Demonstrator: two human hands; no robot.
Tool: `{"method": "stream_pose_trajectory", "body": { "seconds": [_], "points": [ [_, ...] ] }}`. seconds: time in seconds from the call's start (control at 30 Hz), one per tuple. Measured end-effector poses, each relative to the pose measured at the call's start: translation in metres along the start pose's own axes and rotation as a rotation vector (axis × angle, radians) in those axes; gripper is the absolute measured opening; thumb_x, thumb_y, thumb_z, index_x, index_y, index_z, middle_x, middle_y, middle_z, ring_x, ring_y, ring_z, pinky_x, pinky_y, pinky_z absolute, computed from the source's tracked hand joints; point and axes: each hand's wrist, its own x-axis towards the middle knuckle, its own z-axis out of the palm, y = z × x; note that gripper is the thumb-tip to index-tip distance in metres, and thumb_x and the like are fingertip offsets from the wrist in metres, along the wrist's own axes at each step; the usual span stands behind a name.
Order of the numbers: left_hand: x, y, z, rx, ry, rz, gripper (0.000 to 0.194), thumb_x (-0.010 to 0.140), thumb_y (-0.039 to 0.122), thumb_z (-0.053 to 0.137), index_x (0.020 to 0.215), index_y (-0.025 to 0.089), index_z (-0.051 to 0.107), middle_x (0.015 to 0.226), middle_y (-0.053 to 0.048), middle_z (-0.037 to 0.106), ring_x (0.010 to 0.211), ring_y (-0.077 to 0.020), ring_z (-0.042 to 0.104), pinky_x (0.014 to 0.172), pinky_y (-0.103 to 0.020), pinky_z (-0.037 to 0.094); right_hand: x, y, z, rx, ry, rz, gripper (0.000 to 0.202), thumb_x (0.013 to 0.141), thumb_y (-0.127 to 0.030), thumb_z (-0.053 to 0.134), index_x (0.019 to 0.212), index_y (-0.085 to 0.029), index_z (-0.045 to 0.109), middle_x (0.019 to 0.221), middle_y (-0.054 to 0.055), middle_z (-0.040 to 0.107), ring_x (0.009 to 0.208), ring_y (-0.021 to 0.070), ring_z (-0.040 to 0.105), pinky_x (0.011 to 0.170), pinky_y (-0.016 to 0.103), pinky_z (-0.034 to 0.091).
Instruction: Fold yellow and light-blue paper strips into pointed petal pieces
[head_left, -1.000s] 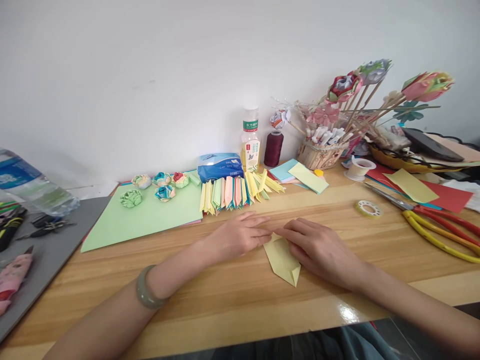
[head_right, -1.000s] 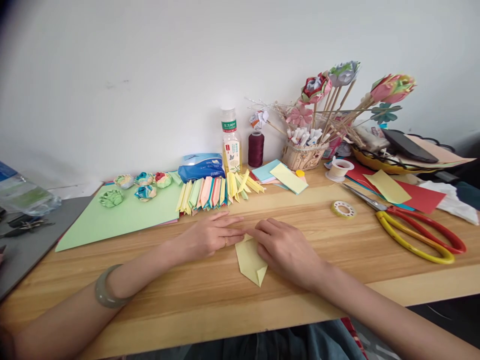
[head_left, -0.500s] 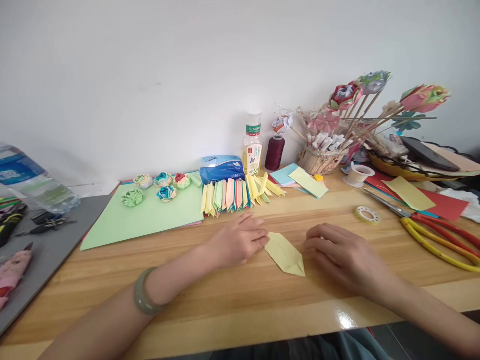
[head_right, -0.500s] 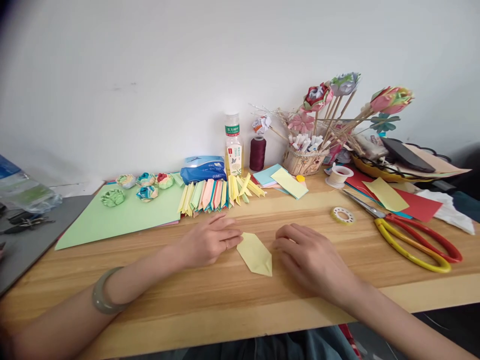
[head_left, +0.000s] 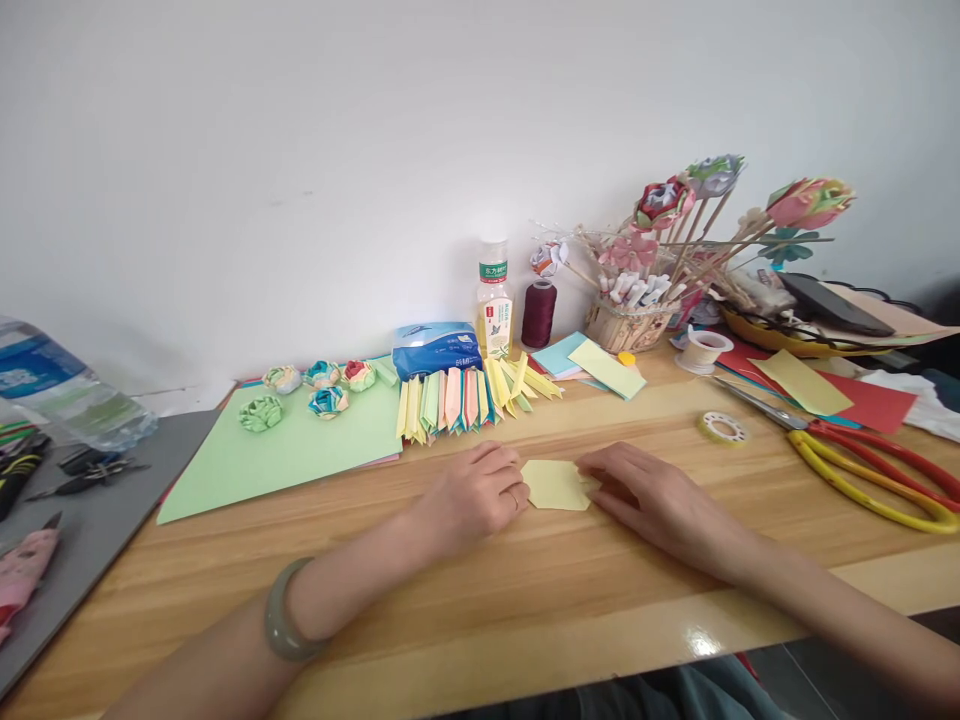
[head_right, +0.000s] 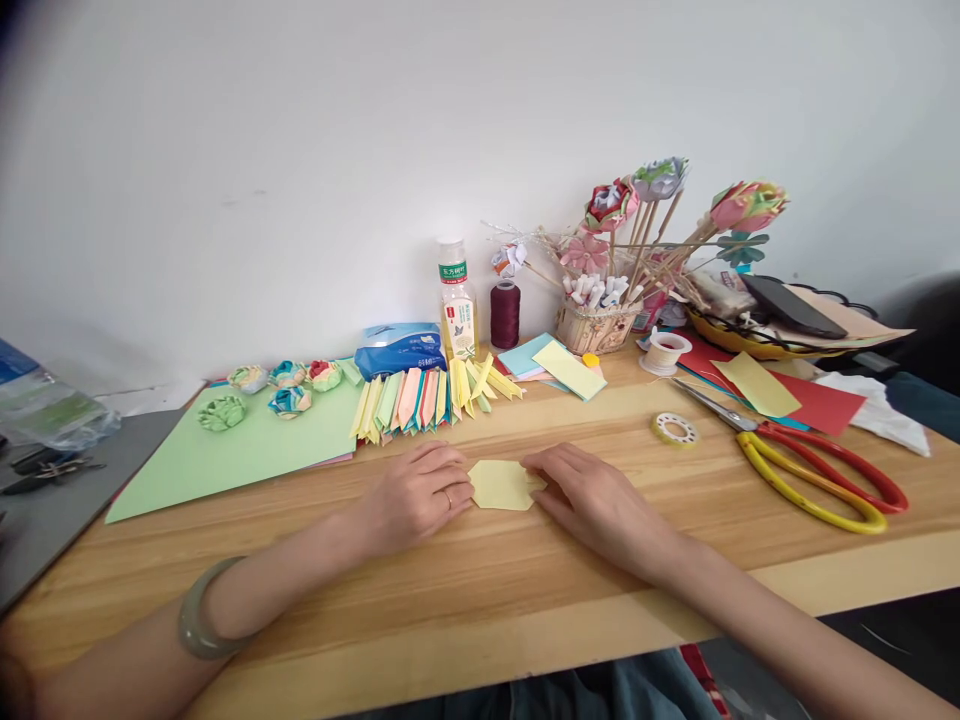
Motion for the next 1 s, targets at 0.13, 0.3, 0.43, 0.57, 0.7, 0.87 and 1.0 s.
{"method": "stream_pose_trajectory", "body": {
  "seconds": [0.13, 0.3, 0.43, 0.57, 0.7, 0.87, 1.0],
  "points": [
    [0.0, -0.001, 0.003, 0.074, 0.026, 0.062, 0.026, 0.091, 0.013, 0.047, 0.07, 0.015, 0.061, 0.069, -0.002, 0.062, 0.08, -0.0157, 0.056, 0.079, -0.03, 0.045, -0.001, 0.0, -0.001, -0.023, -0.01, -0.06, 0.016, 0.09, -0.021, 0.045, 0.101, -0.018, 0.056, 0.089, 0.008, 0.064, 0.081, 0.0195, 0.062, 0.07, 0.033, 0.052],
    [0.002, -0.003, 0.004, 0.117, 0.086, 0.102, 0.028, 0.09, 0.014, 0.049, 0.064, 0.016, 0.059, 0.065, -0.001, 0.06, 0.079, -0.0153, 0.057, 0.083, -0.031, 0.046, -0.002, 0.002, -0.004, -0.015, -0.063, -0.164, 0.016, 0.091, -0.024, 0.048, 0.104, -0.017, 0.056, 0.096, 0.01, 0.064, 0.089, 0.0204, 0.06, 0.076, 0.034, 0.05],
    [0.003, -0.003, 0.004, 0.158, 0.107, 0.13, 0.026, 0.088, 0.01, 0.05, 0.064, 0.016, 0.059, 0.063, 0.0, 0.06, 0.077, -0.0145, 0.057, 0.09, -0.034, 0.044, -0.003, 0.005, -0.003, -0.061, -0.016, -0.162, 0.019, 0.092, -0.024, 0.046, 0.106, -0.017, 0.056, 0.089, 0.009, 0.065, 0.08, 0.0196, 0.062, 0.069, 0.033, 0.051],
    [0.003, -0.002, 0.005, 0.129, 0.098, 0.103, 0.028, 0.089, 0.011, 0.047, 0.063, 0.016, 0.057, 0.064, 0.0, 0.061, 0.077, -0.0146, 0.058, 0.089, -0.034, 0.045, -0.004, 0.006, -0.001, -0.034, 0.008, -0.125, 0.019, 0.091, -0.026, 0.048, 0.106, -0.018, 0.056, 0.093, 0.009, 0.065, 0.082, 0.0196, 0.063, 0.07, 0.033, 0.052],
    [0.002, 0.001, 0.003, -0.018, 0.002, -0.048, 0.023, 0.089, 0.016, 0.047, 0.07, 0.016, 0.059, 0.076, -0.003, 0.064, 0.088, -0.0175, 0.058, 0.091, -0.038, 0.043, -0.003, 0.0, -0.001, -0.011, 0.001, -0.11, 0.014, 0.091, -0.022, 0.046, 0.093, -0.02, 0.06, 0.098, 0.009, 0.066, 0.088, 0.0199, 0.063, 0.074, 0.033, 0.052],
    [0.005, 0.008, -0.002, -0.247, -0.06, -0.285, 0.012, 0.083, 0.016, 0.053, 0.074, 0.018, 0.06, 0.08, -0.003, 0.062, 0.09, -0.0183, 0.056, 0.091, -0.038, 0.042, 0.001, -0.009, -0.001, 0.02, 0.022, -0.064, 0.02, 0.091, -0.019, 0.044, 0.081, -0.02, 0.062, 0.095, 0.008, 0.065, 0.088, 0.0201, 0.061, 0.073, 0.033, 0.051],
    [0.008, 0.009, -0.002, -0.446, -0.053, -0.511, 0.005, 0.077, 0.016, 0.062, 0.072, 0.018, 0.063, 0.081, -0.002, 0.063, 0.084, -0.0184, 0.056, 0.079, -0.035, 0.047, 0.003, -0.01, 0.0, 0.113, 0.007, 0.067, 0.021, 0.089, -0.022, 0.045, 0.076, -0.019, 0.061, 0.088, 0.008, 0.06, 0.081, 0.0188, 0.059, 0.071, 0.033, 0.05]
  ]
}}
